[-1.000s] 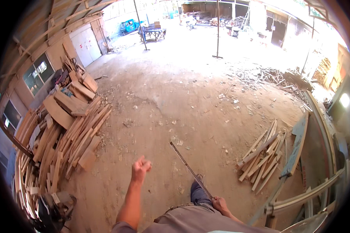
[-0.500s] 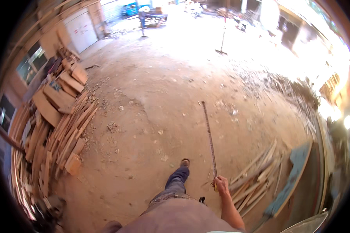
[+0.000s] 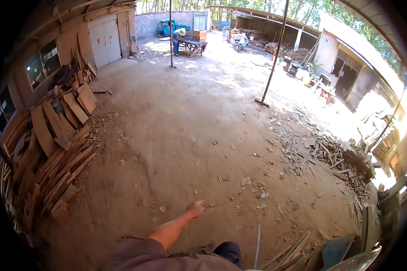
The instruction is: The person feeds wooden planks through a planer to smooth the surfaces, then moves to a table saw to cut the planks to length. The person handles the wood by hand, stacks the processed pieces, and uses a pencil to mark measurements.
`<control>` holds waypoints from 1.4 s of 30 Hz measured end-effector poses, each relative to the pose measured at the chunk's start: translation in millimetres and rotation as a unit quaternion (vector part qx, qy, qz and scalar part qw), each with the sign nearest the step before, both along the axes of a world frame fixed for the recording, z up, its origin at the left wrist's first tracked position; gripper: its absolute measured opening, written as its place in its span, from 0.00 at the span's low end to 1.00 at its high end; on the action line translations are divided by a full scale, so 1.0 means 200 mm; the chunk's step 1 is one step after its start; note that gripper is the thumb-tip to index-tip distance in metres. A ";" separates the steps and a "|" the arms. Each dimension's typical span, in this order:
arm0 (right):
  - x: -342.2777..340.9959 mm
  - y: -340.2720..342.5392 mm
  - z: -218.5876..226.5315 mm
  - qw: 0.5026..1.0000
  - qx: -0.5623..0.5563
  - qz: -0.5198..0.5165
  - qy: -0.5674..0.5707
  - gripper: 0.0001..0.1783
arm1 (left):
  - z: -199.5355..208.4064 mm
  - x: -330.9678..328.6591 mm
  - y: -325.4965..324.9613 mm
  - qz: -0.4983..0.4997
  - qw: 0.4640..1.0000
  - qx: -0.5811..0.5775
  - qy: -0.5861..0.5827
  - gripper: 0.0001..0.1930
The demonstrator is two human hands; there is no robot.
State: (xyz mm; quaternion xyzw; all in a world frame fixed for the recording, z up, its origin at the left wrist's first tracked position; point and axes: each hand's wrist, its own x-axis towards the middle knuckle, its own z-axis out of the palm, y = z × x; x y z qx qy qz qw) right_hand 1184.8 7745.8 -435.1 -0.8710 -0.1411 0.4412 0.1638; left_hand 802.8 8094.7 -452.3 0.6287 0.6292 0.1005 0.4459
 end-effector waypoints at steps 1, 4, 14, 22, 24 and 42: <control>0.04 0.06 -0.01 0.999 -0.005 -0.043 0.002 0.14 | 0.24 0.32 0.27 -0.018 0.998 0.017 -0.049 0.32; 0.12 0.40 -0.08 0.995 -0.001 -0.093 0.033 0.14 | 0.44 0.80 0.84 -0.052 0.966 0.162 -0.196 0.27; 0.88 1.87 -0.22 0.978 0.064 -0.167 0.111 0.12 | -0.69 0.33 1.24 -0.147 0.967 -0.039 0.203 0.15; 1.98 3.58 -0.07 0.959 0.204 -0.173 0.092 0.11 | -0.36 -0.25 1.54 -0.068 0.912 -0.312 0.256 0.07; 2.13 3.92 -0.18 0.960 0.211 -0.160 0.089 0.10 | -0.40 -0.13 1.79 0.013 0.912 -0.352 0.211 0.10; 2.63 5.57 -0.16 0.966 0.063 -0.246 0.045 0.11 | 0.25 2.62 6.17 0.038 0.997 0.061 0.036 0.30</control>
